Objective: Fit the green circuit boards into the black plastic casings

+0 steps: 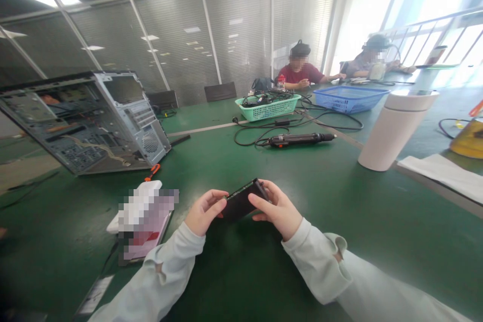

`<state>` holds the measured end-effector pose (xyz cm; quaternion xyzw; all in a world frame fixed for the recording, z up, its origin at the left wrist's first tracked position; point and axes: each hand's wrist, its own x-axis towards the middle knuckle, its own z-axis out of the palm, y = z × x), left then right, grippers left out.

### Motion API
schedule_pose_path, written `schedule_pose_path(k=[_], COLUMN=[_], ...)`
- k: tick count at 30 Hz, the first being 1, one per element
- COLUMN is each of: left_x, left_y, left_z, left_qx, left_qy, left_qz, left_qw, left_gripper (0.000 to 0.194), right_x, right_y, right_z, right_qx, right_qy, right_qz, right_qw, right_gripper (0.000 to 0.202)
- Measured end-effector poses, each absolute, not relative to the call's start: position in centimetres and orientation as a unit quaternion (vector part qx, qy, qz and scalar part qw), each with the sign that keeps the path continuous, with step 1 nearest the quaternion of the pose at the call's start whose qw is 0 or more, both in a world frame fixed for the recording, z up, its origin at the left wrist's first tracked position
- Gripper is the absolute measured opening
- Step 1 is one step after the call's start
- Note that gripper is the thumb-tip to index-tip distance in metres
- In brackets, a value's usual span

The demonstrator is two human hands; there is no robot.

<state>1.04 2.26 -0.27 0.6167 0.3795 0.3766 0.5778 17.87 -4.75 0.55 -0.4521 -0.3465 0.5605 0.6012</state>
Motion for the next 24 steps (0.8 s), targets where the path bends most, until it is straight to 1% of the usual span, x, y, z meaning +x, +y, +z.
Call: schedule_pose_path(k=[6,12,15,19,24], left_x=[1.0,0.9,1.1,1.3,1.3], left_y=[2.2,1.9,1.6,1.4,1.8], left_z=[0.5,0.2,0.1,0.5,0.7], left_qx=[0.566,0.573,0.568,0.531,0.493], left_qy=[0.383,0.355,0.371,0.402,0.418], left_qz=[0.358,0.347,0.346,0.328,0.308], left_qw=[0.636,0.652,0.648,0.670,0.698], left_gripper=[0.044,0.043,0.042,0.043,0.040], right_x=[17.4,17.7,18.1,18.2,18.1], right_y=[-5.4,-4.9,-4.4,-4.3,-4.5], right_z=[0.8,0.3,-0.3,-0.2,1.0], right_qx=[-0.437,-0.405,-0.400,-0.440,-0.463], right_qy=[-0.357,-0.363,-0.376,-0.377,-0.339], right_qz=[0.549,0.562,0.580,0.558,0.591], right_qw=[0.617,0.623,0.602,0.594,0.567], right_gripper=[0.064,0.060,0.062,0.062,0.073])
